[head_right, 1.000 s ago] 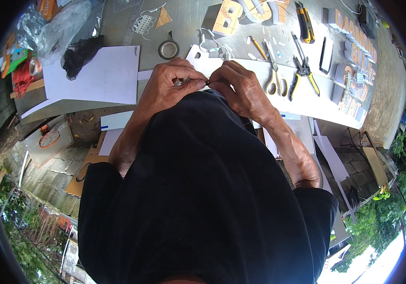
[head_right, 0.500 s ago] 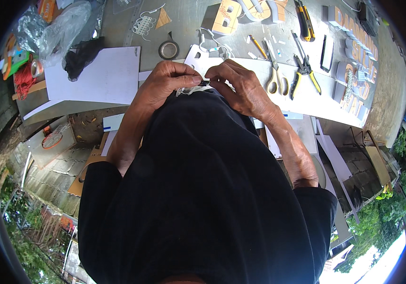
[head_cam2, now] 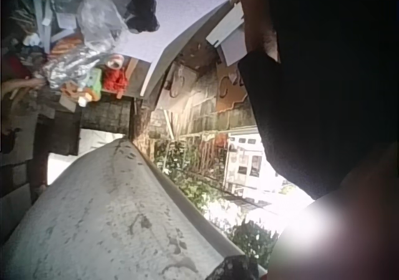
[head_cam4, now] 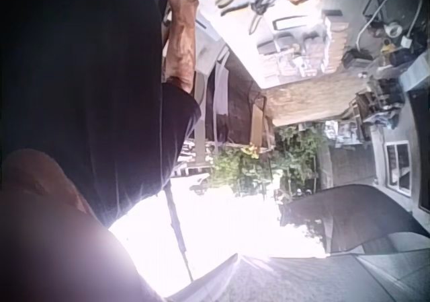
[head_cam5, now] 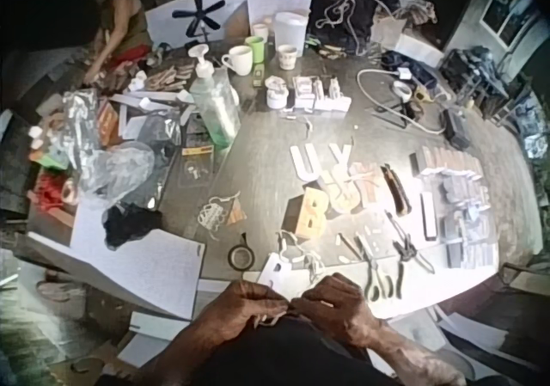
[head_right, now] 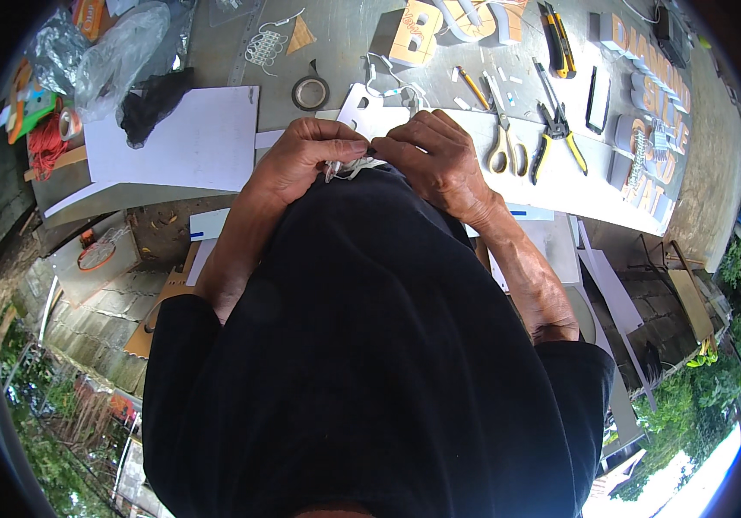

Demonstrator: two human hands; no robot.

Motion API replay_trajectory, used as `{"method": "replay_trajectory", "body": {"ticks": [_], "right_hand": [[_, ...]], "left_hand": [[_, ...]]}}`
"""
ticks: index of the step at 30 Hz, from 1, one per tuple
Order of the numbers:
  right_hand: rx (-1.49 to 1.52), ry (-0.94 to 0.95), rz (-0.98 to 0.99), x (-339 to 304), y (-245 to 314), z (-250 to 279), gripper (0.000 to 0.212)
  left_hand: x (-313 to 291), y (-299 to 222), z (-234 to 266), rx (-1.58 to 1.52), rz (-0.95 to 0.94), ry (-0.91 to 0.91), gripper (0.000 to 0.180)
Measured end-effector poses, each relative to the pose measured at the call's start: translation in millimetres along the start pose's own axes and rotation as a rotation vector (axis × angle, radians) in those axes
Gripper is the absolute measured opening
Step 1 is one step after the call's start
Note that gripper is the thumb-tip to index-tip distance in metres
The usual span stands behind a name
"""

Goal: The recorder is assembling small 3D letter signs by applying adhesive and positioning components.

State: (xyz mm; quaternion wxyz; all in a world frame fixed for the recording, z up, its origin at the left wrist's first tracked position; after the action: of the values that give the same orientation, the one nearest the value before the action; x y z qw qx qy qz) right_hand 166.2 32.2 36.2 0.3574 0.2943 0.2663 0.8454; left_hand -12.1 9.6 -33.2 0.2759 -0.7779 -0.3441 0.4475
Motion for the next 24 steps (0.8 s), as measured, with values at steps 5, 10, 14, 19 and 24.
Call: {"method": "replay_trajectory", "body": {"ticks": [5, 10, 14, 19, 24], "right_hand": [[0.06, -0.003, -0.023, 0.3, -0.1, 1.9, 0.024], [0.193, -0.042, -0.151, -1.2, -4.7, -1.9, 0.018], [0.365, 0.088, -0.485, -2.1, -12.8, -2.8, 0.008], [0.581, 0.144, -0.702, -10.6, -23.0, -7.9, 0.005], [0.562, 0.198, -0.766, -12.6, -22.7, -4.4, 0.005]], "left_hand": [[-3.1, -4.7, -6.4, 0.025, -0.198, 0.019, 0.015], [-4.3, -10.1, -10.9, 0.114, -0.294, 0.021, 0.014], [-13.1, -27.1, -17.0, 0.525, -0.453, -0.028, 0.01], [-17.8, -37.8, -27.7, 0.714, -0.793, -0.054, 0.008], [-20.4, -40.2, -33.7, 0.733, -0.799, -0.022, 0.008]]}}
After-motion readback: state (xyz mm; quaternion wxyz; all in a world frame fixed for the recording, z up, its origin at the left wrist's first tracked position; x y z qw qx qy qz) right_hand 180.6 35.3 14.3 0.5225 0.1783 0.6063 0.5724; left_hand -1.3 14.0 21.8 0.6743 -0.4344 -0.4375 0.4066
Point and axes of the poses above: each hand's wrist, its own x-axis towards the middle knuckle, its own z-axis out of the back of the hand, y = z × x, the point moved 5 cm from there along x, towards the middle knuckle, and after that the axes turned 8 degrees about -z, right-handed, at the moved point
